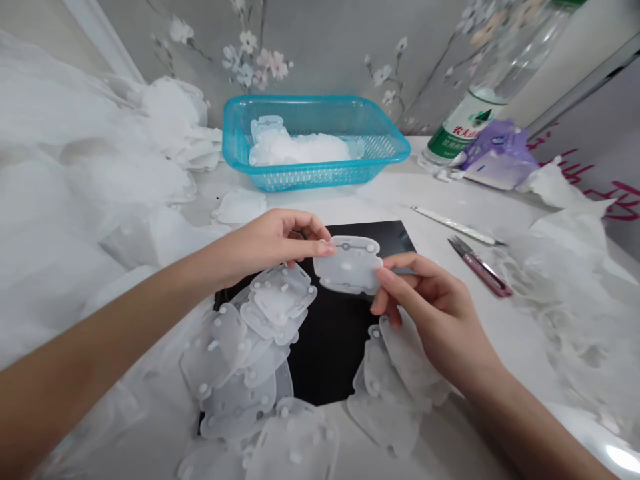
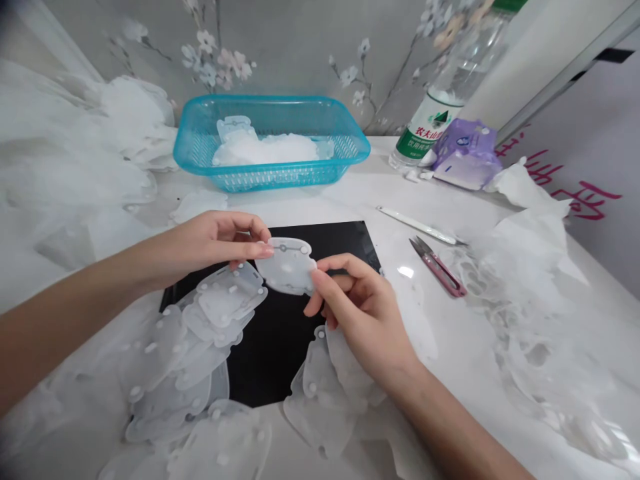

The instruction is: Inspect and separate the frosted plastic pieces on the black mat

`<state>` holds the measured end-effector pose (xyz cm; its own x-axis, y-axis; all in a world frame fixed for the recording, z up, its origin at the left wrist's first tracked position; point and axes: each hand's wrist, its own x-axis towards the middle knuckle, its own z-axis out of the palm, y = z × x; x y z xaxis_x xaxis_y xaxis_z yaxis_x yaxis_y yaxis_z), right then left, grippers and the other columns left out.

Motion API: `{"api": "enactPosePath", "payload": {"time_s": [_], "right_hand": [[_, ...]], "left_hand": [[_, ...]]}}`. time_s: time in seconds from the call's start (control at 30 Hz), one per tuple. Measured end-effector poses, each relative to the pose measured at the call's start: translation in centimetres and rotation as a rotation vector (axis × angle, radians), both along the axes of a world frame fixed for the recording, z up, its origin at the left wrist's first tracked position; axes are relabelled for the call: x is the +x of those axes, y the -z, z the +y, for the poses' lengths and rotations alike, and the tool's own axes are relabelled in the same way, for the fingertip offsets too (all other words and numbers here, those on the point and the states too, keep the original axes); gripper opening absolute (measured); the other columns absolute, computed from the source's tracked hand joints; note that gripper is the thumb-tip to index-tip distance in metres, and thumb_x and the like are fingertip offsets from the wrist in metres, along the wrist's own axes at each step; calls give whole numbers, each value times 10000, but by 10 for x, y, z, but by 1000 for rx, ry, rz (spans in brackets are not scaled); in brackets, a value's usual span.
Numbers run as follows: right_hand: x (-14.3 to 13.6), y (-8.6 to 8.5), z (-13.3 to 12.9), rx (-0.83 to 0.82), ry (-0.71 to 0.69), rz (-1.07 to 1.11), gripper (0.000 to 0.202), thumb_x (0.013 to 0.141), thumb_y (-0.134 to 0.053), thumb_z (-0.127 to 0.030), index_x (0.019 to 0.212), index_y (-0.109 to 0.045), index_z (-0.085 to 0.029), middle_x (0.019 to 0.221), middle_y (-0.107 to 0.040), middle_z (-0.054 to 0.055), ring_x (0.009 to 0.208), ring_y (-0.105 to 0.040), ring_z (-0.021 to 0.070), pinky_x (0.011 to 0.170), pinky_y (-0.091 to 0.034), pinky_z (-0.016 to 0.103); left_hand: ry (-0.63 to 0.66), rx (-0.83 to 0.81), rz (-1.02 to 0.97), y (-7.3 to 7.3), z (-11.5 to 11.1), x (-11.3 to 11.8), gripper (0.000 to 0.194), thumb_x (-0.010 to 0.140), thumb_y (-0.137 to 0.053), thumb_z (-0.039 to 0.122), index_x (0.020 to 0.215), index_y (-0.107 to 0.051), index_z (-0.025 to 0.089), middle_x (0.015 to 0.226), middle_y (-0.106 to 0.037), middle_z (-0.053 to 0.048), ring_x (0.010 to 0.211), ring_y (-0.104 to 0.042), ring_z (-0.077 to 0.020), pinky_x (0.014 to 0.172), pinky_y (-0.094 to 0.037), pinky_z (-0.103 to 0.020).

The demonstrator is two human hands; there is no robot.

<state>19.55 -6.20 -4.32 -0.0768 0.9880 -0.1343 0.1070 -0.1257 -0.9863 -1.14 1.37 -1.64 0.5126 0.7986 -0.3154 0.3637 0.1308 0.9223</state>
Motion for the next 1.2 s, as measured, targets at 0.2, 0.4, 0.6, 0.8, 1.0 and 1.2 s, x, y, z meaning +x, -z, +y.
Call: {"api": "enactPosePath", "payload": {"time_s": [0.2,0.4,0.6,0.8,1.0,1.2], "right_hand": [[1,1,1,116,54,-25,182,889,-569,-386,862,-596,-208,751,-674,13,481,-523,91,489,-472,243],[3,1,0,174,41,-70,86,846,-606,-237,815,-531,-206,737,-552,-19,524,-493,74,454,-418,196],[3,2,-1,165,-51,-124,24,888,-526,-205,881,-506,-216,755,-489,-21,562,-452,73,480,-372,193],[2,4,-1,178,-46,-200,54,901,-517,-260,869,-501,-219,744,-492,-9,584,-457,99,492,-388,214],[1,6,-3,142,-18,-283,83,891,-550,-302,924,-546,-226,686,-503,-13,554,-473,105,450,-391,216],[1,11,-3,271,-13,-350,96,889,-562,-253,958,-623,-229,905,-605,23,582,-499,87,498,-434,224]], "left_hand": [[-71,-102,-63,0,3,0,368,833,-557,525,936,-614,176,759,-627,-16,614,-584,-120,546,-423,-231],[62,-176,30,3,5,-3,440,784,-653,451,1142,-611,199,885,-668,-31,692,-594,-122,587,-434,-220],[213,-178,96,9,4,-4,226,792,-627,423,871,-656,213,855,-639,7,713,-558,-108,581,-379,-190],[225,-118,141,13,5,-7,189,753,-643,400,791,-647,214,707,-558,27,608,-469,-91,540,-339,-196],[-150,307,38,-17,14,-5,216,795,-613,359,718,-574,160,630,-468,28,567,-412,-64,534,-309,-209],[-323,230,-3,-39,38,-29,273,849,-572,345,1060,-542,174,1154,-559,-6,831,-533,-79,736,-411,-209]]}}
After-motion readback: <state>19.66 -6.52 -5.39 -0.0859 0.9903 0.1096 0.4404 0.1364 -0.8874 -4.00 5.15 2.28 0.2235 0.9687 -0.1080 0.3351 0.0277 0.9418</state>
